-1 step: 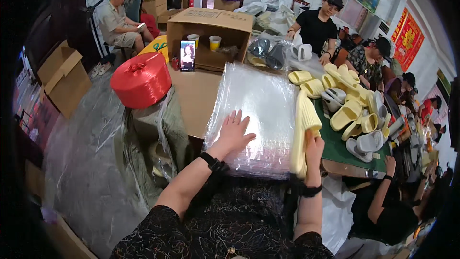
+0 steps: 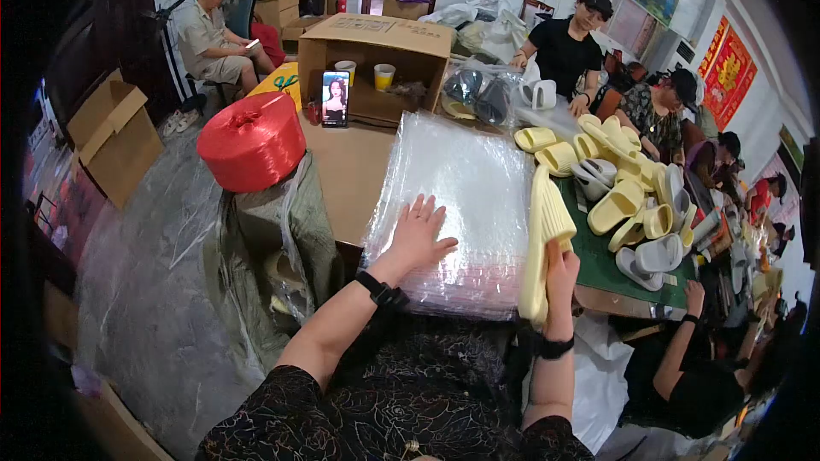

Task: Packing pairs of slippers into plastic bags and placing them into a sack.

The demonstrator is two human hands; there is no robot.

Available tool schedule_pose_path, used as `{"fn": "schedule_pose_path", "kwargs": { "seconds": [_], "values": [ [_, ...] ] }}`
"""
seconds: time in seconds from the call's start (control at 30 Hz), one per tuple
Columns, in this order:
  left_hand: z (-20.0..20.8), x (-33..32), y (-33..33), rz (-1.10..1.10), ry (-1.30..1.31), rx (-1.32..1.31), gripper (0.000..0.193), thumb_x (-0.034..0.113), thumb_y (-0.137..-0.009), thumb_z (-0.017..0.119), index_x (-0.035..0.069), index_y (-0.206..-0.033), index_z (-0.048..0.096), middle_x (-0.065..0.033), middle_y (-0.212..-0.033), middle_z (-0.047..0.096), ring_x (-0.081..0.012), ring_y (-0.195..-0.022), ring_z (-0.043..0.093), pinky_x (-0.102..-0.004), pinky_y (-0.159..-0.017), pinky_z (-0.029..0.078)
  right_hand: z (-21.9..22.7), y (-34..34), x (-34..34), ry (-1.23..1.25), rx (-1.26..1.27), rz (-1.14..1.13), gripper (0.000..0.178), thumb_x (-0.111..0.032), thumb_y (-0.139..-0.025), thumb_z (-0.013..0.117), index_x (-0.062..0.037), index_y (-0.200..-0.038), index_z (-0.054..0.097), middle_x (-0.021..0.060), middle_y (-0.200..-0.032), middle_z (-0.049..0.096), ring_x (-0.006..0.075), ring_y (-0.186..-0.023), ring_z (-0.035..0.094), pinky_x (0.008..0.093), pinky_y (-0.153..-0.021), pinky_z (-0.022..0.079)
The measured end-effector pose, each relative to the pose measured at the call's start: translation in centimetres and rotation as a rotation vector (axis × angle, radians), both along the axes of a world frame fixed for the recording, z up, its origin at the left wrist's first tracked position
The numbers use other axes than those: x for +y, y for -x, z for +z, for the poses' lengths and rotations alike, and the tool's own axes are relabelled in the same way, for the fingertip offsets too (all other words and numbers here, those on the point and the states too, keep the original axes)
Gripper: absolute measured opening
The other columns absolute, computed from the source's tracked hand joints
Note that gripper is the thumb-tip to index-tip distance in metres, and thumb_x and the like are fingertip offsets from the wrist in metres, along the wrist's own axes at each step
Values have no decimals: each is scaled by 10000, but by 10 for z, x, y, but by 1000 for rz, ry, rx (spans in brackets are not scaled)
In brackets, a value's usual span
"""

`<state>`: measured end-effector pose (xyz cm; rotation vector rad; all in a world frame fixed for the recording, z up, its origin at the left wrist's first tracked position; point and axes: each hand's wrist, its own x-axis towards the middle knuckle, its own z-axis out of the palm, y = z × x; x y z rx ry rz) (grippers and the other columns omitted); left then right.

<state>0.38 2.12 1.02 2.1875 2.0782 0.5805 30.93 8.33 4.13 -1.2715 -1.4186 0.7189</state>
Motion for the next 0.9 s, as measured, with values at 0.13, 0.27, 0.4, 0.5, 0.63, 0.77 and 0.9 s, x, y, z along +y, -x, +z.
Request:
{"fn": "schedule_pose_path", "kwargs": {
  "seconds": [0.13, 0.27, 0.4, 0.5, 0.63, 0.77, 0.9],
  "values": [
    [9, -18, 7, -212, -53, -10, 775, 565, -836, 647, 92, -1422, 460, -179, -1544, 330, -385, -1449, 237, -482, -1179, 230, 11, -32, -39, 47, 54, 101, 315, -245, -973, 579, 49, -885, 650, -16, -712, 592, 72, -632, 482, 270, -536, 376],
    [4, -36, 15, -342, 21, -30, 678, 519, -865, 633, 118, -1396, 504, -151, -1514, 397, -375, -1430, 291, -457, -1169, 264, 12, -48, -56, 65, 171, 50, 256, -191, -994, 506, -2, -915, 660, -32, -711, 587, 57, -597, 491, 243, -518, 372],
    [0, -31, 9, -305, -54, -103, 479, 392, -944, 568, 110, -1331, 573, -132, -1473, 457, -365, -1387, 370, -469, -1124, 331, 7, -58, -70, 92, 145, 46, 251, -185, -991, 512, -2, -905, 660, -38, -688, 574, 59, -571, 487, 244, -508, 374],
    [3, -24, 7, -273, -136, -170, 355, 317, -976, 529, 80, -1206, 657, -140, -1364, 565, -381, -1322, 453, -453, -1079, 397, 7, -53, -79, 112, 138, 65, 256, -180, -989, 518, 13, -903, 663, -30, -699, 596, 56, -584, 509, 238, -508, 376],
    [15, -24, 3, -221, -110, -309, 283, 287, -958, 569, 67, -1062, 713, -133, -1283, 624, -328, -1289, 506, -417, -1046, 438, 0, -57, -89, 134, 141, 100, 227, -155, -962, 616, 54, -1028, 674, 16, -886, 686, 74, -760, 584, 243, -663, 466],
    [10, -27, 7, -128, -94, -419, 185, 238, -892, 651, 111, -1003, 729, -96, -1263, 642, -318, -1245, 547, -397, -988, 475, 11, -46, -104, 112, 133, 141, 230, -154, -946, 633, 59, -1021, 674, 21, -889, 690, 79, -760, 589, 257, -668, 476],
    [17, -29, 2, -144, -212, -248, 146, 211, -858, 691, 110, -952, 737, -64, -1185, 682, -276, -1098, 634, -371, -896, 525, -1, -40, -114, 149, -94, 123, 213, -123, -945, 604, 43, -1049, 687, 12, -857, 693, 70, -715, 593, 235, -621, 472]
  ]
}}
